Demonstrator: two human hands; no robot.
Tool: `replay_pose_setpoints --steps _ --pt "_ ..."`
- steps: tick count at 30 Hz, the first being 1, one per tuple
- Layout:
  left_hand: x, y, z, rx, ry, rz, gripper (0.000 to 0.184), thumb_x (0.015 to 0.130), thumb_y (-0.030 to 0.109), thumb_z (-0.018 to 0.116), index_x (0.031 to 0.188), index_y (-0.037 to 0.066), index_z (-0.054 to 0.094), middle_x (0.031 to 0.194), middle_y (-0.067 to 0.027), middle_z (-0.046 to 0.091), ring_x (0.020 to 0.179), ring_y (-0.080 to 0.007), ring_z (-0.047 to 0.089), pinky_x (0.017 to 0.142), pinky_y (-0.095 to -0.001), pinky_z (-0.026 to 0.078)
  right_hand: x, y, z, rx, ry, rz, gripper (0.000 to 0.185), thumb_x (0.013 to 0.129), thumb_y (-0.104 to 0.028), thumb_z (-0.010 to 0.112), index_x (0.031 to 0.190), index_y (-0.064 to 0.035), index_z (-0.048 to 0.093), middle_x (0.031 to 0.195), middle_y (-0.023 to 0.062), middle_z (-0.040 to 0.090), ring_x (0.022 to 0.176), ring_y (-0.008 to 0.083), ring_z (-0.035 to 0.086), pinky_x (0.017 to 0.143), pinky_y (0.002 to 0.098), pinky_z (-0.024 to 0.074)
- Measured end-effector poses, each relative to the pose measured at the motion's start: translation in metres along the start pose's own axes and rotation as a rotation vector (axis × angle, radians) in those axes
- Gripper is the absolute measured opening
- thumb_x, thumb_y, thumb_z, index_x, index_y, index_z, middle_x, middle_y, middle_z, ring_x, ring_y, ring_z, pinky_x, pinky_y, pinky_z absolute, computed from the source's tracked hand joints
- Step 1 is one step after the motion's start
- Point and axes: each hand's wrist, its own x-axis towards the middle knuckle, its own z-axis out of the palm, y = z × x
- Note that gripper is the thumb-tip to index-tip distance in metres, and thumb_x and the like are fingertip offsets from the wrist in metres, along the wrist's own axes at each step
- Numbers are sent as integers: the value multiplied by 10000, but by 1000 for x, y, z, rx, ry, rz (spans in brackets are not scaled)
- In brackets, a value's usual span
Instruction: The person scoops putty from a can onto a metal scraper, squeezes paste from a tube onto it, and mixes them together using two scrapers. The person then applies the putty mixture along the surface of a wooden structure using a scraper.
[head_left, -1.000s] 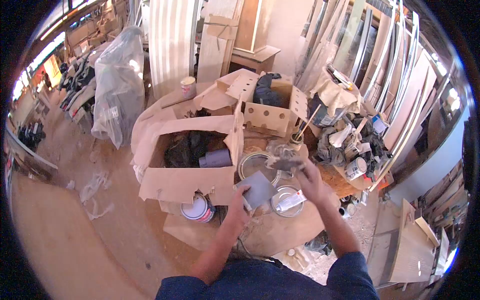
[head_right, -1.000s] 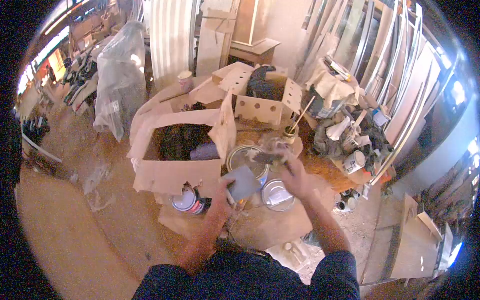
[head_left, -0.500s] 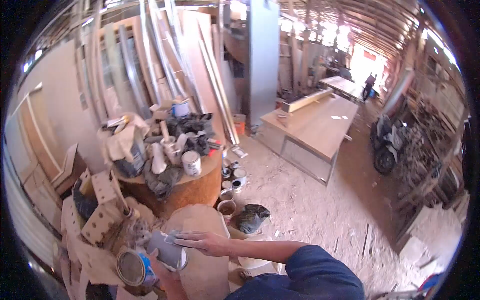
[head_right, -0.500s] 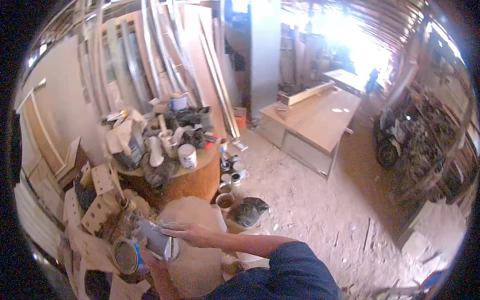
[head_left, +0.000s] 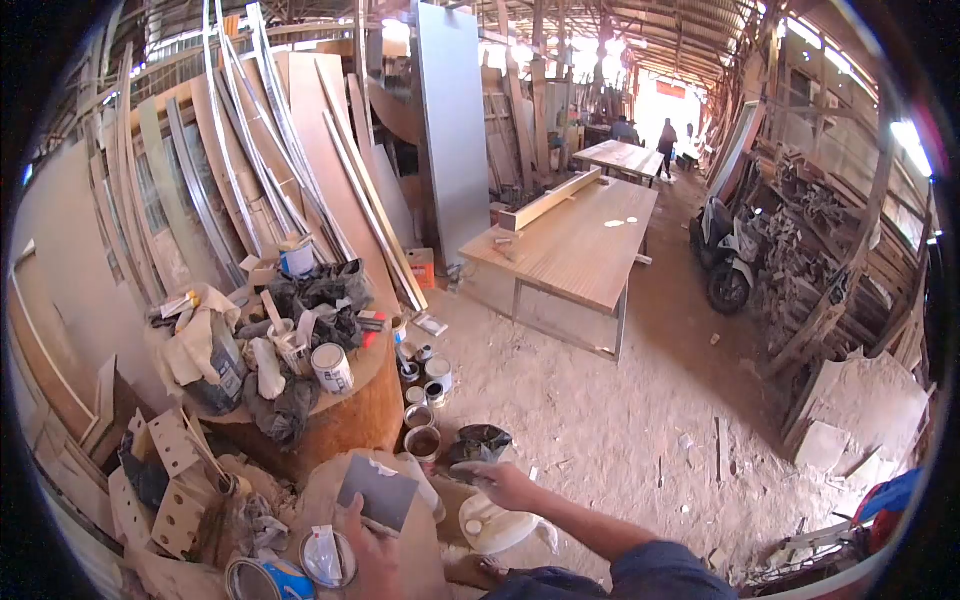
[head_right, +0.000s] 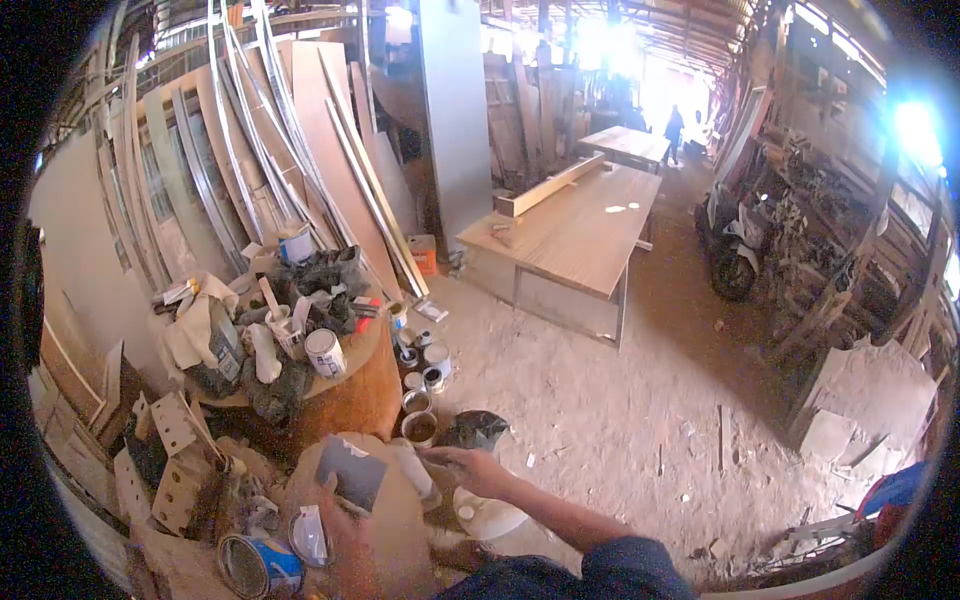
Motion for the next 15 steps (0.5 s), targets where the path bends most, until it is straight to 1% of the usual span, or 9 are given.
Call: replay_pose_setpoints --steps 1,2,4,7,9,11,14,15 --pt "-1 0 -3 -16 -36 -18 460 889 208 632 1291 30 497 1240 -120 580 1135 -267 569 995 -431 457 -8 -1 -3 161 160 109 410 851 -80 637 1259 -90 596 1080 90 684 965 229 651 861 369 515" --pt "-3 -1 -4 -29 -71 -38 459 904 215 633 1301 33 492 1246 -117 579 1140 -265 567 1002 -432 451 -13 7 3 457 239 169 389 868 -87 634 1254 -69 593 1085 88 680 971 215 647 861 359 514" --pt "-14 -3 8 -9 -82 -12 457 922 218 622 1318 40 480 1257 -109 575 1152 -262 560 1014 -433 441 -28 27 19 1052 390 285 353 900 -101 629 1244 -28 587 1096 86 673 982 188 637 863 339 511" --pt "-11 -22 -3 -57 -39 -27 457 934 218 614 1332 47 467 1261 -101 575 1164 -260 554 1016 -440 437 -39 26 48 1280 284 386 355 909 -113 641 1232 21 575 1109 99 662 989 196 644 858 333 526" --pt "-16 -26 4 -55 -13 -35 449 936 207 614 1330 47 469 1260 -98 575 1158 -256 557 1005 -437 444 -38 7 56 1307 269 438 339 899 -106 658 1204 27 593 1068 101 668 934 194 659 827 328 549" --pt "-26 -31 14 2 -7 -28 432 936 185 614 1321 42 477 1258 -95 573 1139 -248 564 987 -425 457 -36 3 62 1301 259 468 336 891 -105 671 1191 31 602 1055 102 671 910 193 667 812 322 558" --pt "-17 -48 -14 176 47 14 400 943 151 603 1309 30 494 1271 -89 557 1108 -226 571 958 -397 472 -33 5 62 1228 242 484 346 885 -113 681 1187 39 604 1068 99 671 915 188 665 810 314 552" --pt "-19 -48 -13 193 41 46 386 947 144 596 1302 26 501 1266 -90 559 1100 -219 572 953 -383 473 -31 -3 56 1191 232 495 345 885 -114 682 1183 43 605 1066 96 672 915 183 663 807 313 549"
